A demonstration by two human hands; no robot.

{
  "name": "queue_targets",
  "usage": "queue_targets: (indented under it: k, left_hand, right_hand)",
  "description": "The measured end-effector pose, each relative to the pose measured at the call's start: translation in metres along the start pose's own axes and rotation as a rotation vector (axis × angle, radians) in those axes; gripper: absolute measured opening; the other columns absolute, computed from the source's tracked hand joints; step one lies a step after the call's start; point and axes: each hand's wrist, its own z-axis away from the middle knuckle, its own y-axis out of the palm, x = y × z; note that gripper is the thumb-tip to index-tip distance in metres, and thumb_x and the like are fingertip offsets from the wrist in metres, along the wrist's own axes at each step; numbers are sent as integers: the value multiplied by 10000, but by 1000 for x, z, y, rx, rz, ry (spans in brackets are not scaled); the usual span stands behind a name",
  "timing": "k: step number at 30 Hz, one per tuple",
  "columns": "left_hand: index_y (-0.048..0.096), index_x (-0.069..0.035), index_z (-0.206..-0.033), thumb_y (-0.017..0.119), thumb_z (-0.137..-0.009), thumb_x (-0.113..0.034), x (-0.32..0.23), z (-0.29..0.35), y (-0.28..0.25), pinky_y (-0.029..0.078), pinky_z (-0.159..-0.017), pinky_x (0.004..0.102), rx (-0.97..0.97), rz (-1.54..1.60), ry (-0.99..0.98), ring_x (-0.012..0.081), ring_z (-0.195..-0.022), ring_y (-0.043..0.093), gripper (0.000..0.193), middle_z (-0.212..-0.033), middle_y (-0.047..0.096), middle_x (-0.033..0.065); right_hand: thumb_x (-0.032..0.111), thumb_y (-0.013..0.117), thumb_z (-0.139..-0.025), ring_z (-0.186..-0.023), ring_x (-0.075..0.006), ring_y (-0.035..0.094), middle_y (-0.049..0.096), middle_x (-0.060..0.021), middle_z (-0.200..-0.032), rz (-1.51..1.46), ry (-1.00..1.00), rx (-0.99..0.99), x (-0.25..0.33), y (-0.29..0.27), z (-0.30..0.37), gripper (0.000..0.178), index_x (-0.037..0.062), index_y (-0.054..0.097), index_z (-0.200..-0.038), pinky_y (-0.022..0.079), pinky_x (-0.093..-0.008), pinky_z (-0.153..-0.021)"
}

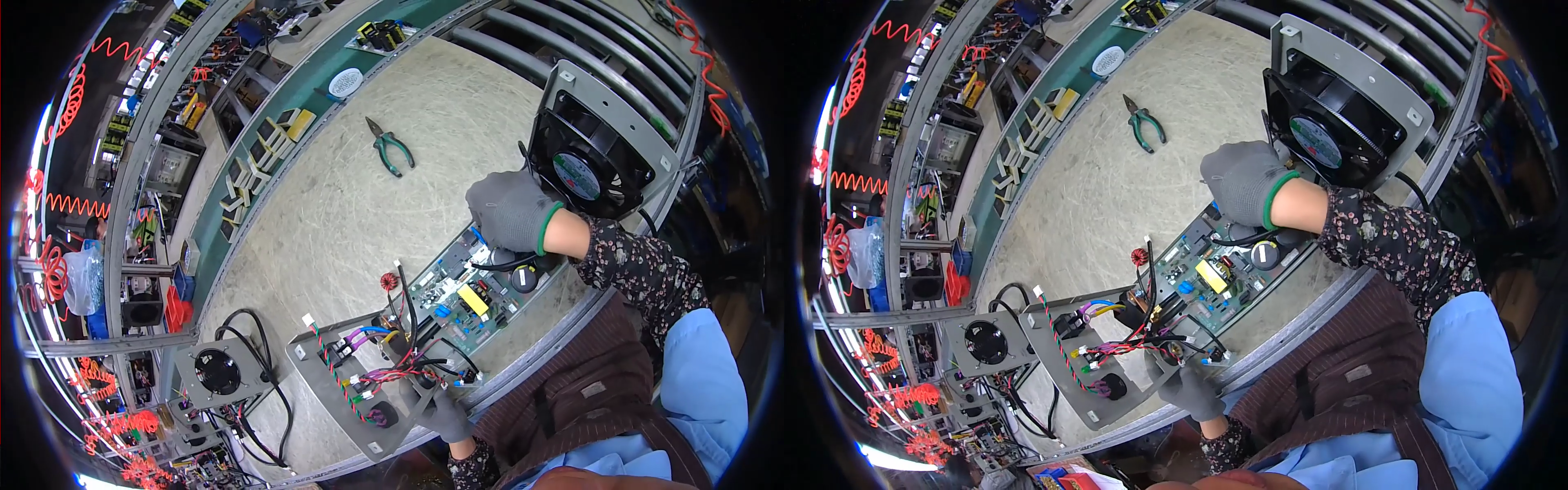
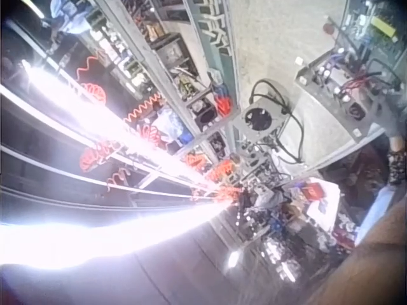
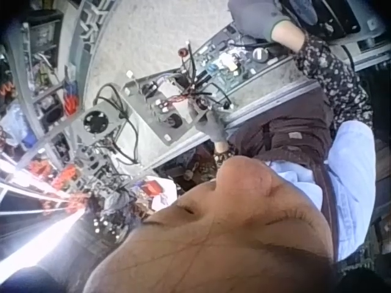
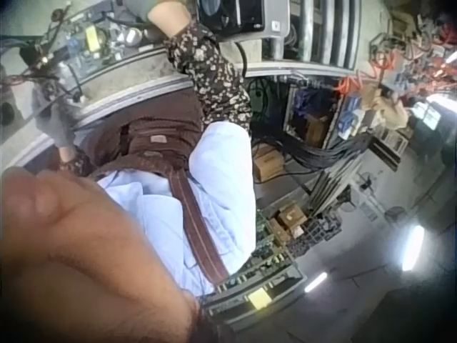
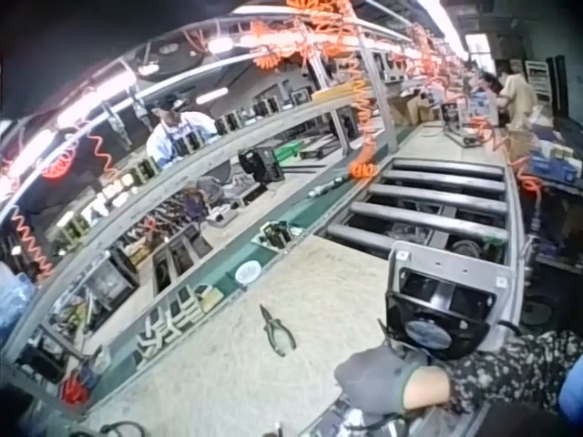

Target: Assembling and testing electronic components on a production line using an air screwdriver.

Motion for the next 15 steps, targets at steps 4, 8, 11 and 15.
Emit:
queue_targets:
  k: [4, 8, 11, 15]
  left_hand:
    - [381, 49, -1271, 541, -762, -54, 1, 2, 2, 424, -843, 293, 40, -12, 37, 175, -995, 500, 543, -1152, 496, 118]
    - [349, 67, -1296, 422, -656, 48, 4, 1, 5, 431, -854, 282, -29, -66, -19, 197, -1027, 518, 644, -1179, 501, 143]
    - [377, 58, -1281, 397, -661, 66, -10, -3, 11, 415, -854, 262, -26, 23, -67, 180, -1038, 510, 620, -1178, 500, 125]
    - [455, 63, -1221, 442, -668, 49, 11, -10, -10, 426, -832, 271, 13, -195, -75, 158, -1003, 515, 553, -1135, 533, 119]
  right_hand:
    - [128, 618, -652, -682, -315, 635, 631, -149, -687, 76, 20, 1, 2, -3, 1, 68, 70, 647, -670, 483, -396, -610]
    - [125, 606, -642, -668, -319, 626, 615, -152, -667, -60, -16, -82, -13, 13, -5, 66, 63, 630, -651, 484, -404, -594]
    - [130, 597, -645, -698, -314, 625, 619, -150, -687, 104, -113, -183, -2, 18, -8, 69, 69, 628, -650, 486, -407, -590]
    - [156, 554, -685, -729, -360, 592, 600, -189, -754, 149, -137, -124, 5, 25, -15, 126, 43, 611, -689, 478, -437, -659]
